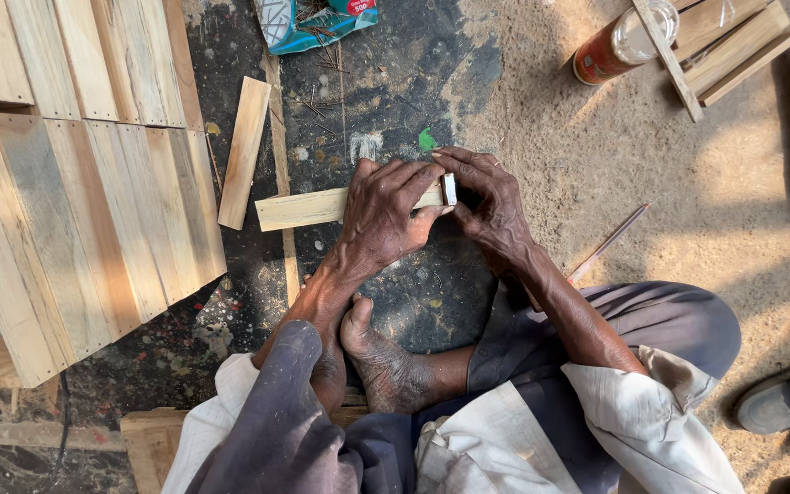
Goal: The person assembles small wooden boxes by applying glue to the edges of wooden planks, joining them together, and securing the joints with nails using a hammer. The person works on multiple small boxes, applying glue and nailing them in sequence.
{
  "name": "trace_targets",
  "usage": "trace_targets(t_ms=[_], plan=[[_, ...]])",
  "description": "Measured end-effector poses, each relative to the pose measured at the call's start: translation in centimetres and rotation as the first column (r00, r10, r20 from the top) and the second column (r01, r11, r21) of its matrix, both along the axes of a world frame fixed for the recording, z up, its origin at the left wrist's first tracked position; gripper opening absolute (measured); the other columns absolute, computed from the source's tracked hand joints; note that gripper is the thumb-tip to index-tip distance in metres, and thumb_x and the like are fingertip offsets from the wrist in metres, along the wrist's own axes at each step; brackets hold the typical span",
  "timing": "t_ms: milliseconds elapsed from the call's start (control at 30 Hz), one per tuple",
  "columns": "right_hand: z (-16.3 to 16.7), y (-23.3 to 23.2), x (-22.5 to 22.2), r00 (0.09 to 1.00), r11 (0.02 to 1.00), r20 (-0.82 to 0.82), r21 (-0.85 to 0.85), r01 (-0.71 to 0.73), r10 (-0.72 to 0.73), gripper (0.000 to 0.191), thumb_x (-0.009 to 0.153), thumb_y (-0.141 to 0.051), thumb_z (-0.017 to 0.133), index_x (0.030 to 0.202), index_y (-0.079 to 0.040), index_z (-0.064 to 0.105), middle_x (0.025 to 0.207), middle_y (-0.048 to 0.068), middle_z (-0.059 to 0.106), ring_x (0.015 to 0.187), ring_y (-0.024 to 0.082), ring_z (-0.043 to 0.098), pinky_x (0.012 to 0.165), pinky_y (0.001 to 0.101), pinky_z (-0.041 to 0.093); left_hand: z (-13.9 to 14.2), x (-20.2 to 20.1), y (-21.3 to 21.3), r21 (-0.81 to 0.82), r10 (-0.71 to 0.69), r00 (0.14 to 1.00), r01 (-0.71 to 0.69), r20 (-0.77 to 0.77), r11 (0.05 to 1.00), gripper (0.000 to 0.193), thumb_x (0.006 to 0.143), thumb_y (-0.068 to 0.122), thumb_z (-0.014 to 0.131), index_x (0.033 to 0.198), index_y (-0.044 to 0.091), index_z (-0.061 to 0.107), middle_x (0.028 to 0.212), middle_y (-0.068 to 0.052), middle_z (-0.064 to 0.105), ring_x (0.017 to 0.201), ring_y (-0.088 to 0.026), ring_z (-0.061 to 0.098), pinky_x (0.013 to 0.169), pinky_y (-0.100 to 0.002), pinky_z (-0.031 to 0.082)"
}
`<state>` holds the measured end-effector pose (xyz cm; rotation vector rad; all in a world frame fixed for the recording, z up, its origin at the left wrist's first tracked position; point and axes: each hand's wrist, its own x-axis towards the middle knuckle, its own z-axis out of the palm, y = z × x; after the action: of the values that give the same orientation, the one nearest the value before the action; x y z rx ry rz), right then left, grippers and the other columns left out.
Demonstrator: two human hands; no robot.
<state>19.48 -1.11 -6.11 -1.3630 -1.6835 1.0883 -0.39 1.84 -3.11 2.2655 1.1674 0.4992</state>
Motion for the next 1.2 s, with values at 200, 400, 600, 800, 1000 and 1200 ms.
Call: trace_targets(t_ms=[200,400,600,800,1000,1200], plan=[[-0.6,0.0,-0.3,0.999,0.999,-0.049,0.047,-0.020,0.022,0.046,0.084,0.014,0.069,0.127,-0.003,0.066,0.119,0.013,0.073,0.110,0.030,0.071,0.096,0.0391,0.058,0.5,-1.1,-0.3,0.000,-0.002,1.000,0.002,-0.013,1.000,0.053,0.084,0.021,0.082,0.129,-0.002,0.065,0.114,-0.017,0.073,0.103,-0.027,0.069,0.094,-0.045,0.044],[0.6,0.3,0.1,0.997,0.982,0.073,0.188,-0.006,-0.008,0.054,0.076,0.016,0.068,0.128,-0.002,0.066,0.123,0.016,0.071,0.107,0.036,0.069,0.093,0.0443,0.055,2.5,-1.4,-0.1,0.033,-0.036,0.999,0.035,0.005,0.999,0.053,0.083,0.015,0.082,0.129,-0.004,0.064,0.119,-0.018,0.069,0.110,-0.030,0.067,0.096,-0.045,0.045],[1.4,0.4,-0.1,0.996,0.977,0.085,0.211,-0.032,0.014,0.058,0.078,0.015,0.068,0.134,-0.003,0.064,0.130,0.017,0.068,0.110,0.037,0.069,0.092,0.0445,0.057,3.9,-0.2,0.3,0.041,-0.040,0.999,0.041,-0.022,0.998,0.052,0.082,0.014,0.084,0.127,-0.001,0.063,0.117,-0.014,0.068,0.108,-0.028,0.065,0.093,-0.046,0.044],[0.5,0.1,-0.2,0.998,0.983,0.070,0.185,-0.019,0.006,0.058,0.079,0.014,0.068,0.135,-0.003,0.063,0.127,0.017,0.068,0.107,0.037,0.069,0.088,0.0433,0.058,3.5,-0.1,0.2,0.057,-0.027,0.999,0.030,-0.045,0.998,0.050,0.082,0.014,0.084,0.126,0.000,0.064,0.119,-0.013,0.068,0.108,-0.028,0.065,0.088,-0.045,0.043],[0.2,0.0,-0.2,0.997,0.976,0.079,0.216,-0.033,0.016,0.056,0.083,0.011,0.069,0.136,-0.005,0.061,0.129,0.016,0.068,0.106,0.035,0.070,0.091,0.0440,0.058,2.9,-0.2,0.2,0.043,-0.043,0.998,0.045,-0.037,0.998,0.054,0.080,0.012,0.086,0.126,0.000,0.063,0.119,-0.013,0.068,0.107,-0.027,0.065,0.087,-0.045,0.043],[0.1,0.0,-0.1,0.997,0.974,0.070,0.224,-0.033,0.017,0.056,0.083,0.012,0.069,0.136,-0.003,0.062,0.126,0.016,0.068,0.096,0.034,0.068,0.084,0.0447,0.056,2.8,-0.2,0.1,0.058,-0.042,0.999,0.044,-0.026,0.997,0.057,0.078,0.012,0.088,0.128,0.001,0.063,0.123,-0.013,0.068,0.110,-0.027,0.066,0.089,-0.045,0.044]])
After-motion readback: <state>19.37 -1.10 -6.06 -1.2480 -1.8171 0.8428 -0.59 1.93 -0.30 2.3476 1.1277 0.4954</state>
